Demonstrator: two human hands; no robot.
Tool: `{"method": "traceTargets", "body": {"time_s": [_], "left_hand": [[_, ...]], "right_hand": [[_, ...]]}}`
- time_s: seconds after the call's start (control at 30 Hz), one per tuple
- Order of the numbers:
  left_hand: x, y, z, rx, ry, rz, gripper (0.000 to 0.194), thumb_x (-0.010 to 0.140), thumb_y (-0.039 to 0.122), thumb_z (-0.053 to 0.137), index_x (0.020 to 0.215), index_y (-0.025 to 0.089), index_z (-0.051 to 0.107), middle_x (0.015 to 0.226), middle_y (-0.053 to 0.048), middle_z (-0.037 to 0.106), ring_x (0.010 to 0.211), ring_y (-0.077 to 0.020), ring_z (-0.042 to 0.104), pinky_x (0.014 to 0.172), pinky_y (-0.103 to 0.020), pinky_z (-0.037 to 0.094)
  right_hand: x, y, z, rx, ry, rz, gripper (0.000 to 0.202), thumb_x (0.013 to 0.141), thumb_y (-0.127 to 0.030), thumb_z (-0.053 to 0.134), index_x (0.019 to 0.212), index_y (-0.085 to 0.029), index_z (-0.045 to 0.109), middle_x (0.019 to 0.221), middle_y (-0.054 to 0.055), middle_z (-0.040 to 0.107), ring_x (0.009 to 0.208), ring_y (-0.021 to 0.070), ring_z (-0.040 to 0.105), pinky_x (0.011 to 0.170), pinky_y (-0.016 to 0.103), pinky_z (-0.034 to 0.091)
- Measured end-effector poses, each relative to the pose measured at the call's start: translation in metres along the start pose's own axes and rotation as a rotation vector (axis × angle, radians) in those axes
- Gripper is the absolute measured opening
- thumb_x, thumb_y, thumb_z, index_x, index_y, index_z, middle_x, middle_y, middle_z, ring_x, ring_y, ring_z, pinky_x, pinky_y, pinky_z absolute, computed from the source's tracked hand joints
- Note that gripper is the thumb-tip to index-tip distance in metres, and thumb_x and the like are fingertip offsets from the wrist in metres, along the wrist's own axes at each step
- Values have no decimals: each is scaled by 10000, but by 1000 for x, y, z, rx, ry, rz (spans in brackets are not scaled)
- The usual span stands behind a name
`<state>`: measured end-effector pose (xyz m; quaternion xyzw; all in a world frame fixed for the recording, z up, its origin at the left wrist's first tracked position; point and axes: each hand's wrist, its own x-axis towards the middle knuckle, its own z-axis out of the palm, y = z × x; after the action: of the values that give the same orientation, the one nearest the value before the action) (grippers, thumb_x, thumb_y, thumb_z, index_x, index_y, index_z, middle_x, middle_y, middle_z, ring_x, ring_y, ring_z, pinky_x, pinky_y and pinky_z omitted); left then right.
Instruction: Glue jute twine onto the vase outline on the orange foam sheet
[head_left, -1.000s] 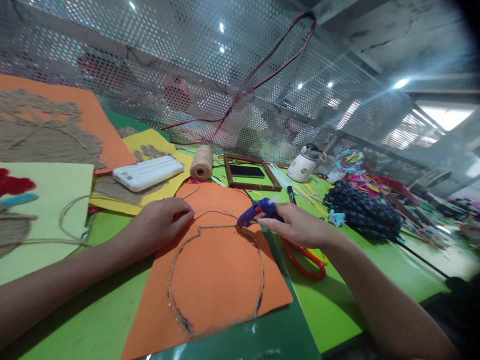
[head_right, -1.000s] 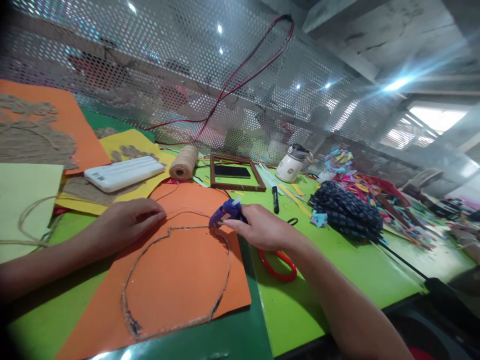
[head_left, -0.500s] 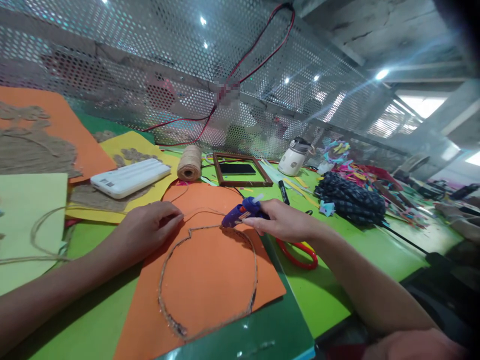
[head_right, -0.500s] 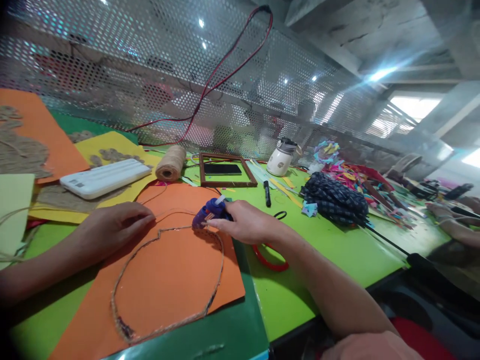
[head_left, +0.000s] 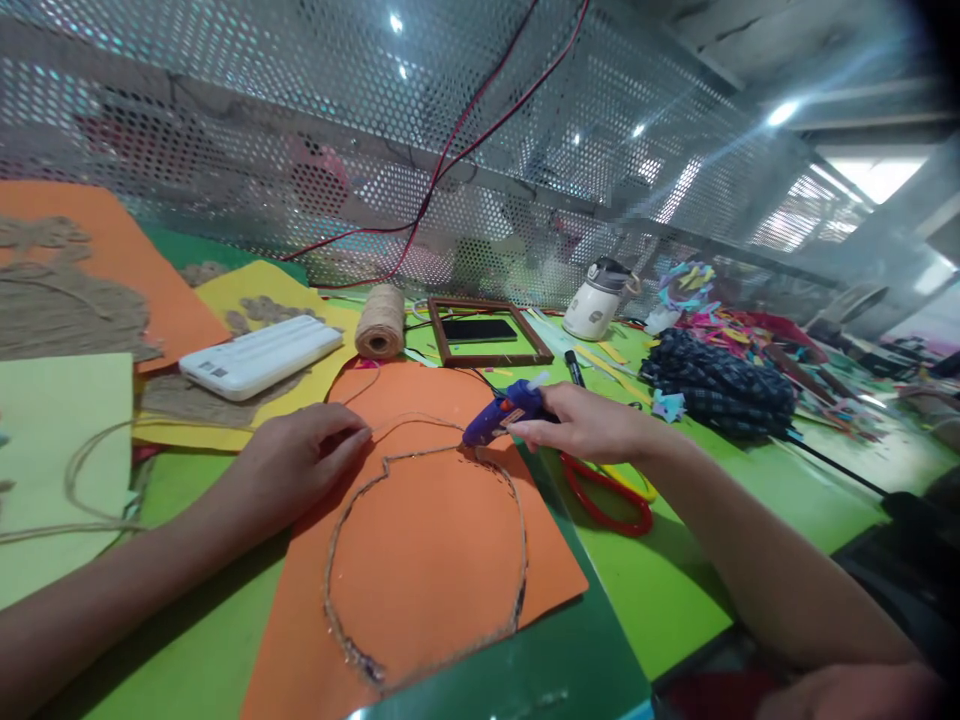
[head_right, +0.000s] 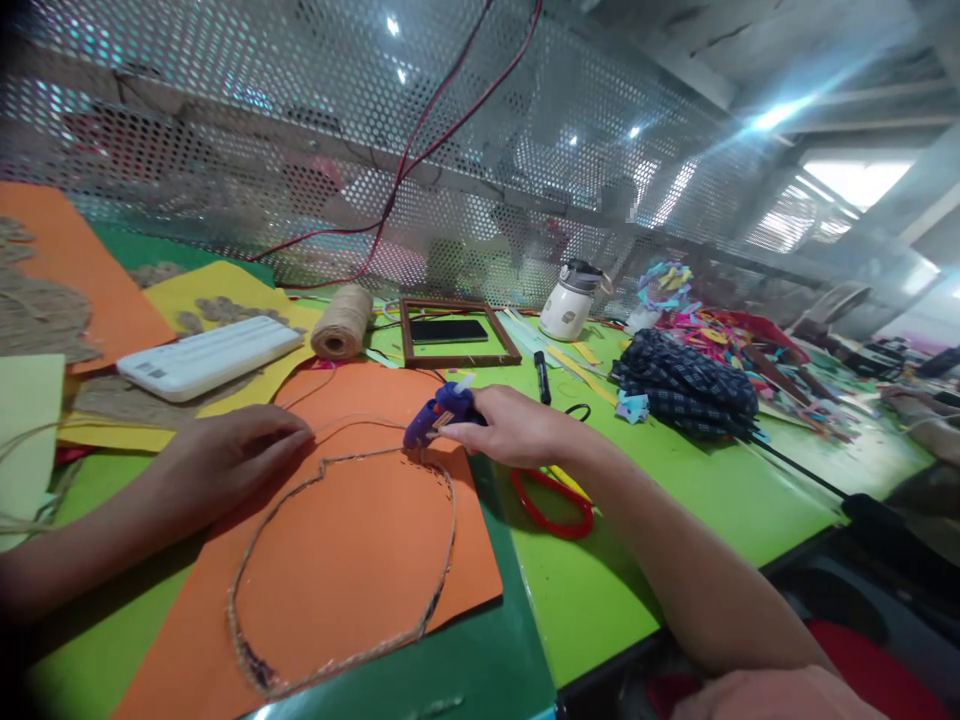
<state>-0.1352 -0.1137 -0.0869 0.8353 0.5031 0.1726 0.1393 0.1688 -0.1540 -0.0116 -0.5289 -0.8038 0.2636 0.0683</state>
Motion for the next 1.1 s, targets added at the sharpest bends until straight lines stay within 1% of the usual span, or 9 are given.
{"method": "traceTargets", "body": {"time_s": [0.1, 0.2, 0.4, 0.5, 0.57, 0.73, 0.8, 0.9, 1.1], "left_hand": [[-1, 1, -1, 12, -3, -4, 327, 916, 415, 430, 846, 192, 657, 887, -32, 735, 830, -205, 635, 723, -273, 427], [-1, 0, 0, -3, 5, -7, 310, 910, 409, 449, 839, 190, 656, 881, -31, 732, 816, -200, 635, 726, -277, 434], [0, -1, 1, -18, 12, 22, 311, 917, 411, 448, 852, 191, 658, 901, -45, 731, 832, -205, 635, 744, -291, 449], [-1, 0, 0, -9, 12, 27, 324, 920, 411, 442, 852, 184, 663, 899, -53, 729, 835, -207, 628, 737, -294, 445], [-1, -1, 1, -5, 9, 31, 333, 923, 409, 432, 855, 182, 666, 903, -56, 727, 836, -207, 623, 736, -299, 444], [2, -14, 11, -38, 75, 50, 346, 889, 452, 444, 824, 198, 670, 854, -41, 721, 775, -197, 622, 706, -303, 446], [3, -17, 13, -40, 81, 55, 348, 885, 455, 442, 817, 202, 671, 845, -38, 716, 769, -195, 622, 700, -304, 444], [4, -17, 13, -30, 71, 53, 348, 894, 440, 430, 812, 199, 667, 844, -38, 710, 773, -194, 621, 697, -304, 438], [2, -12, 10, -22, 61, 42, 343, 899, 431, 438, 819, 188, 666, 847, -39, 709, 780, -195, 620, 699, -298, 424]], "right_hand": [[-1, -1, -3, -15, 7, 14, 233, 933, -346, 520, 864, -149, 625, 706, -7, 494, 625, 119, 408, 557, 251, 321], [-2, -1, -5, -26, 20, 26, 216, 930, -333, 518, 852, -157, 615, 711, -5, 501, 630, 124, 419, 574, 258, 330], [-3, 3, -6, -57, 27, 64, 259, 921, -386, 526, 827, -156, 599, 679, -3, 508, 611, 128, 423, 557, 263, 322], [-4, 4, -6, -69, 24, 49, 267, 922, -389, 519, 845, -152, 614, 673, -5, 495, 603, 127, 410, 554, 263, 320], [-4, 3, -6, -81, 31, 43, 269, 923, -383, 518, 881, -144, 634, 695, 3, 513, 620, 132, 425, 575, 266, 336], [-5, 3, -5, -98, 40, 39, 297, 926, -387, 522, 967, -129, 664, 760, 30, 576, 670, 148, 476, 619, 273, 366], [-5, 3, -5, -101, 38, 24, 300, 928, -388, 518, 973, -131, 666, 768, 34, 582, 675, 151, 482, 620, 273, 366], [-6, 2, -6, -119, 34, 13, 299, 932, -392, 508, 950, -139, 666, 749, 30, 575, 656, 149, 471, 606, 273, 356], [-7, 1, -7, -140, 51, 36, 295, 924, -400, 532, 936, -138, 666, 726, 28, 582, 636, 147, 473, 592, 272, 344]]}}
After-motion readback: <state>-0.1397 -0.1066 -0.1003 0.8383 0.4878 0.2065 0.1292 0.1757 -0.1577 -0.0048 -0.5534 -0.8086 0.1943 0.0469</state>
